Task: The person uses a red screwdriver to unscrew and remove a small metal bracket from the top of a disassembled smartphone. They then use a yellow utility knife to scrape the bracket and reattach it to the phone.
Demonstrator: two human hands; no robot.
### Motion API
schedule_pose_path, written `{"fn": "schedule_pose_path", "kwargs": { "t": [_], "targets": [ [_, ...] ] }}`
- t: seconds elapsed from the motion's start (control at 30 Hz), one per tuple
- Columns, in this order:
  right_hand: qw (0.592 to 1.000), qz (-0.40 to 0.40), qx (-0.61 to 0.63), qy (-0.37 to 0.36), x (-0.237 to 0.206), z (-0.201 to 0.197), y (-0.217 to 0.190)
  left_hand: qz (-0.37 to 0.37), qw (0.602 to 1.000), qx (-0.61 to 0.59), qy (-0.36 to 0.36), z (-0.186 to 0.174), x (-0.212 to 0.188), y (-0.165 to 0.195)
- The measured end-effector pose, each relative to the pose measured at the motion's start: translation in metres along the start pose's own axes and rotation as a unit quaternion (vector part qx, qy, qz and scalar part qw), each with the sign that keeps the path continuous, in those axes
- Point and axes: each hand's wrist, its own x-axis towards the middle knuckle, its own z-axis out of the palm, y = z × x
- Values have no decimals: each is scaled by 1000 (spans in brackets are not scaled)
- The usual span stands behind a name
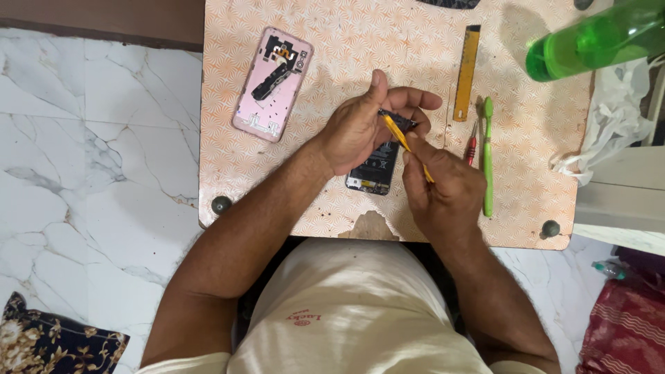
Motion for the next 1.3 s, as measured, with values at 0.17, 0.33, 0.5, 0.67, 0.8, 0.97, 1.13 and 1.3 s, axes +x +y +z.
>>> {"fn": "schedule_pose_path", "kwargs": {
  "t": [0.17, 0.33, 0.5, 0.67, 0.8, 0.97, 1.13, 1.3],
  "targets": [
    [1000, -6, 21, 5, 0, 0, 1, -6, 1000, 4, 4, 0, 0, 0],
    [1000, 4, 16, 3, -1, 0, 3, -8, 1000, 26, 12, 0, 2, -2],
    [1000, -1, 27, 7, -2, 0, 5, -13, 999, 33, 8, -1, 3, -3],
    [999, 19, 26, 4, -3, 0, 7, -14, 1000, 24, 5, 0, 3, -4],
    [999, 18, 35, 2, -4, -1, 8, -13, 1000, 24, 6, 0, 4, -4],
    [999, 13, 36, 12, -6, -2, 9, -6, 999, 38, 3, 0, 4, -4],
    [1000, 5, 27, 8, -6, -3, 10, -11, 1000, 19, 1, 0, 3, -4],
    [999, 16, 28, 15, -6, -4, 10, -5, 999, 35, 4, 0, 2, -4]
  ]
}}
